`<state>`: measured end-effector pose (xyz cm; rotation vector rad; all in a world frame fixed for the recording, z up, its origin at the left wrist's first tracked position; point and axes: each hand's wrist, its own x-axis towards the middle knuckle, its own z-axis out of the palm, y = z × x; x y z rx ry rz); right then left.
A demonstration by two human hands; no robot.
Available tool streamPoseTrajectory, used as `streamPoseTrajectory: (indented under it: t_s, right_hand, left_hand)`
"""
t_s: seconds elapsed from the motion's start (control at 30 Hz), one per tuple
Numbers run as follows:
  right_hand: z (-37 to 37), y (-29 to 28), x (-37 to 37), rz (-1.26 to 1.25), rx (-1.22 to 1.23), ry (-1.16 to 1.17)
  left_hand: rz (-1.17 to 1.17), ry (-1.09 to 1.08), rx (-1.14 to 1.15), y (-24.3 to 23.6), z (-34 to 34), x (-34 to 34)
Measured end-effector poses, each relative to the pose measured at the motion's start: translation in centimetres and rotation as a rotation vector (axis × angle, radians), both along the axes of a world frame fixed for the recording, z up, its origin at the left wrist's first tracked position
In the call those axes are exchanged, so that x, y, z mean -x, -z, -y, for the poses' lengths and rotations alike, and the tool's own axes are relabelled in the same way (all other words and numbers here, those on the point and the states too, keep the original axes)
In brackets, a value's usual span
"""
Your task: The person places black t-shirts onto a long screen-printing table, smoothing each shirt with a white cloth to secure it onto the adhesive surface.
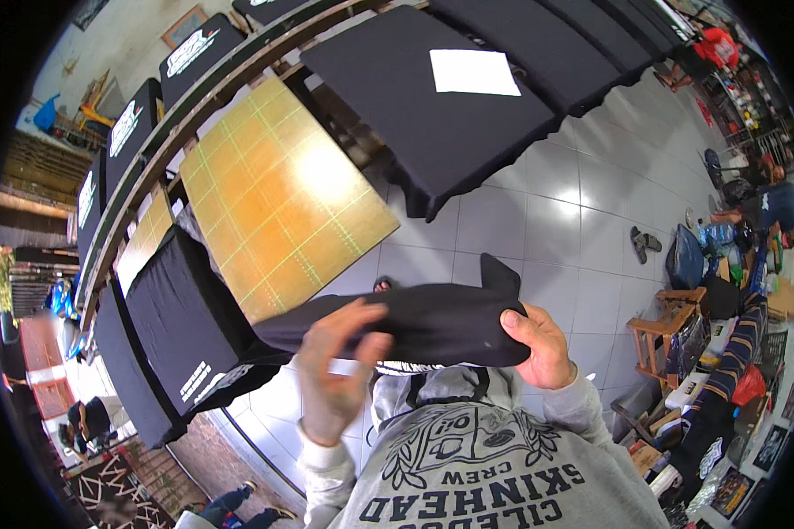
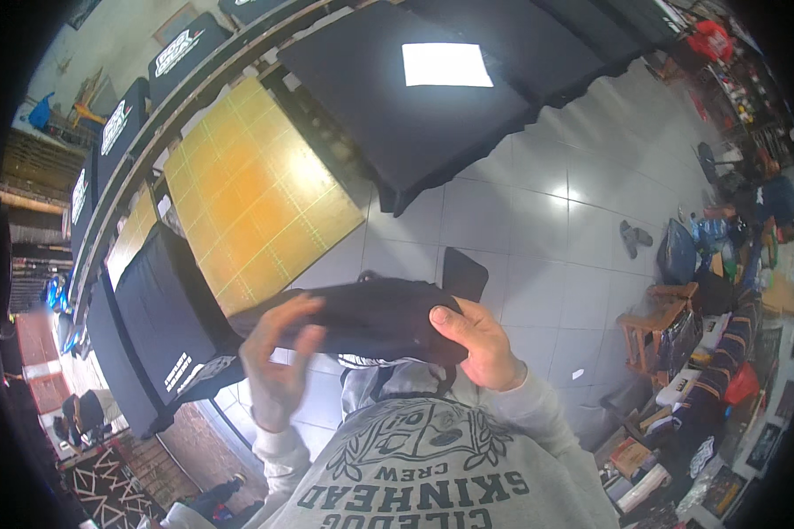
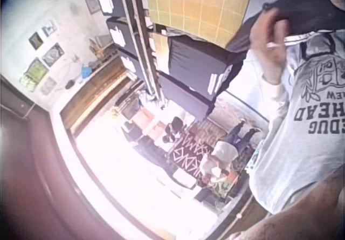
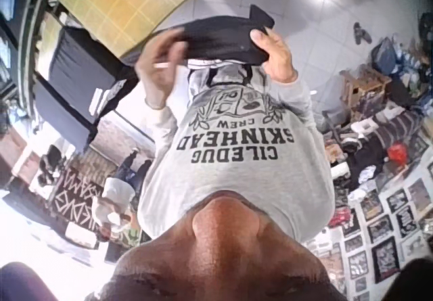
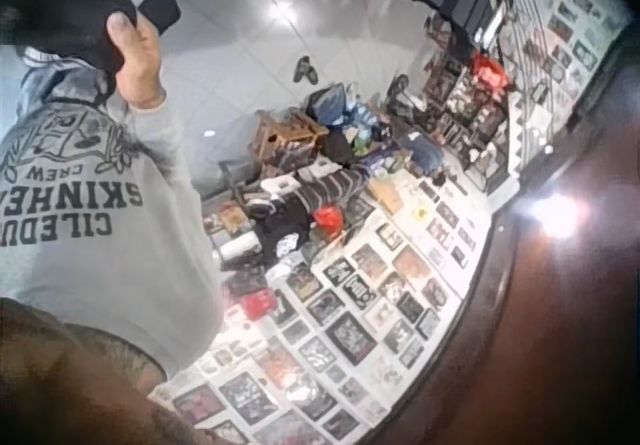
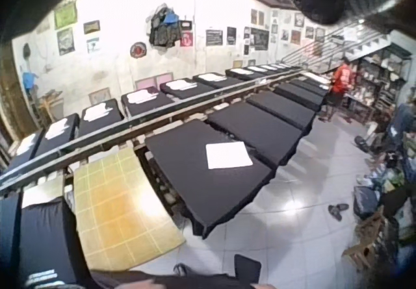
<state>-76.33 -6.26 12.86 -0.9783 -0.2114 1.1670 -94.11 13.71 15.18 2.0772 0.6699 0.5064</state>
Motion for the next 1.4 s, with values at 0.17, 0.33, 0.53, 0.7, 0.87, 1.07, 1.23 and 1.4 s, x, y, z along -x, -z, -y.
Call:
streamPoseTrajectory:
  t_s: [0.17,0.33,0.53,0.7,0.87,1.07,1.23,1.4]
  right_hand:
    - [4.6,-4.3,-1.7,0.069,-0.015,-0.009]
    - [7.8,-7.9,-6.5,0.45,0.181,-0.121]
    - [9.2,-7.8,-7.2,0.641,0.157,0.079]
    - [8.6,-6.1,-2.5,1.099,0.201,0.809]
    - [6.5,-6.7,1.2,1.167,0.16,0.767]
    - [3.5,-5.2,1.9,1.134,0.099,0.799]
    - [1.9,-5.5,2.3,0.966,0.18,0.747]
    - [1.7,-6.3,2.0,0.689,0.181,0.666]
  left_hand:
    - [0.251,0.598,0.304,-3.7,5.4,-9.8]
    - [0.111,0.752,0.639,-1.2,8.7,-11.3]
    - [-0.005,0.719,1.042,-2.4,11.5,-12.5]
    - [-0.018,0.466,1.37,-3.0,12.8,-11.6]
    - [0.168,0.431,1.177,-2.2,12.8,-9.7]
    - [0.33,0.225,1.075,-1.7,13.2,-8.8]
    - [0.376,0.173,0.918,-0.8,12.2,-8.2]
    - [0.405,0.108,0.983,-1.1,12.2,-7.8]
